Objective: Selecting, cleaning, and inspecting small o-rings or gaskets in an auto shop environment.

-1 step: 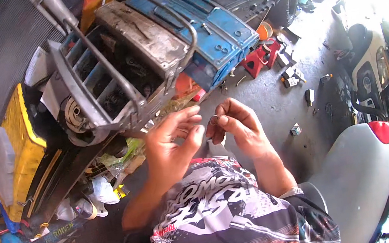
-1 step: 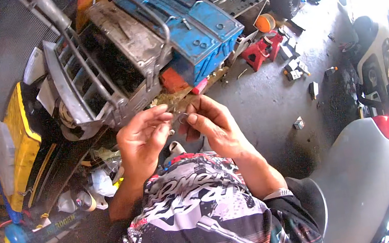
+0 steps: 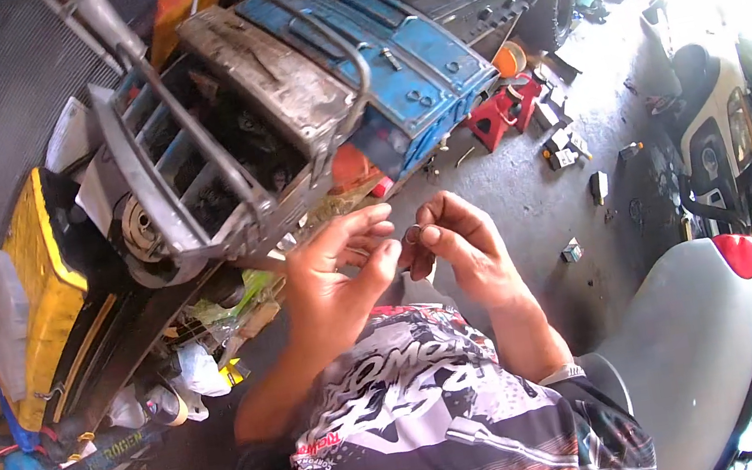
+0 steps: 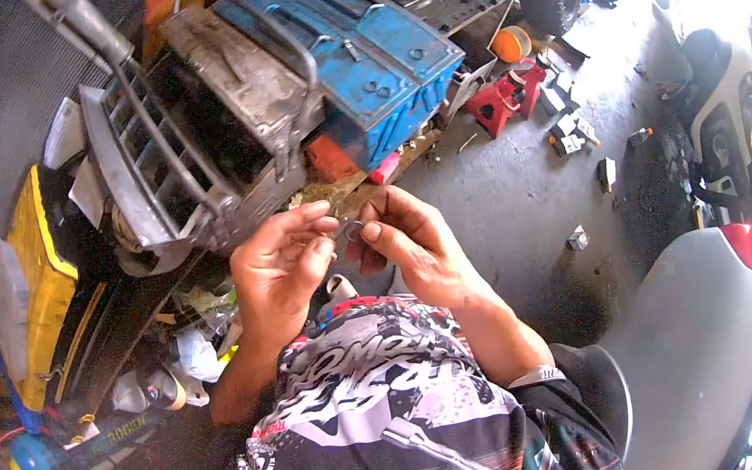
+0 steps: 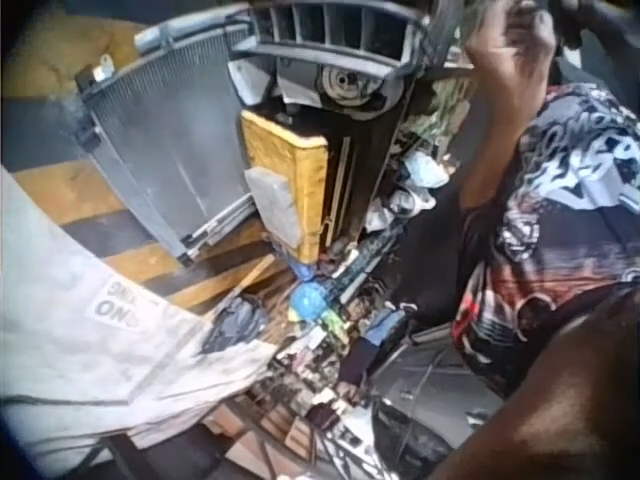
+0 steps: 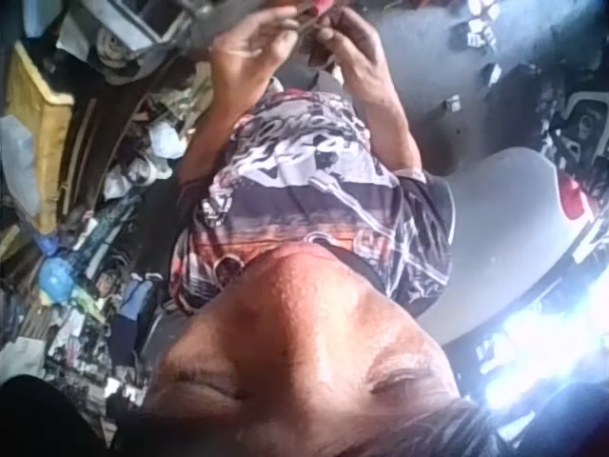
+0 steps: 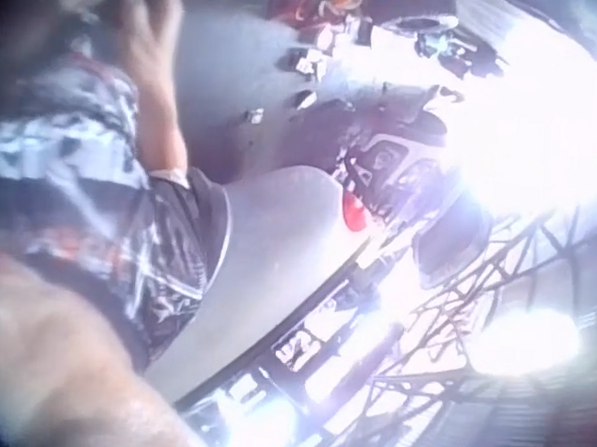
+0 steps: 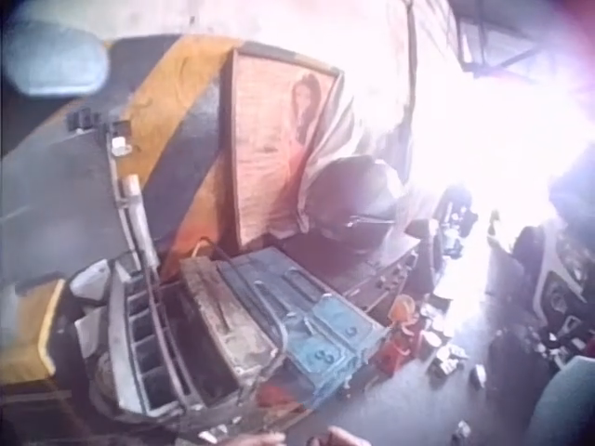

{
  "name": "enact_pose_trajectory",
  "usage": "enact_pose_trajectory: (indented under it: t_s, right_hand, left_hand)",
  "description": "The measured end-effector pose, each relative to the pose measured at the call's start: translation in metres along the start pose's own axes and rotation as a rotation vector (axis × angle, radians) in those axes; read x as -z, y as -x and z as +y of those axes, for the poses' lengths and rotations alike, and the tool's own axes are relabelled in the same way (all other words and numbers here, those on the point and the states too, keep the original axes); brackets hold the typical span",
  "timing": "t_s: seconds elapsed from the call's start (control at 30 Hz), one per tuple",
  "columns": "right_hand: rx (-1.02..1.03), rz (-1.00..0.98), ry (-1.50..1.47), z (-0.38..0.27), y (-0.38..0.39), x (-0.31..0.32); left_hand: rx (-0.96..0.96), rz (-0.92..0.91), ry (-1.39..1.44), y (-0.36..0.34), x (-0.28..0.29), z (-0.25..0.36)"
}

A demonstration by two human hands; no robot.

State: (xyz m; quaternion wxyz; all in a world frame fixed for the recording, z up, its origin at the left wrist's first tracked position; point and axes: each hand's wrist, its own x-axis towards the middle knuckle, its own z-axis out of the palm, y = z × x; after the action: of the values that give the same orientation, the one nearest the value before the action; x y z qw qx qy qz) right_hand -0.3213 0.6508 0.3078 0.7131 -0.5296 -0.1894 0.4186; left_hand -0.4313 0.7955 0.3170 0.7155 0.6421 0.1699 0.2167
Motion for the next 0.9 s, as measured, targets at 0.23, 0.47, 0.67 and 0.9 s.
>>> enact_pose_trajectory:
  t_s: [0.23, 0.47, 0.67, 0.9]
  right_hand:
    - [0.023, -0.040, -0.030, -0.021, 0.003, 0.058]
    - [0.478, 0.159, 0.910, -0.073, -0.082, 0.128]
    - [0.532, -0.086, 1.333, -0.104, -0.127, 0.131]
    - [0.390, -0.373, 1.397, -0.123, -0.153, 0.134]
  left_hand:
    - [0.006, -0.098, -0.129, -0.026, -0.067, -0.014]
    - [0.130, 0.147, 0.365, -0.053, -0.084, -0.042]
    - [0.180, 0.305, 0.593, -0.041, -0.102, -0.056]
    - [0.183, 0.329, 0.755, -0.037, -0.118, -0.061]
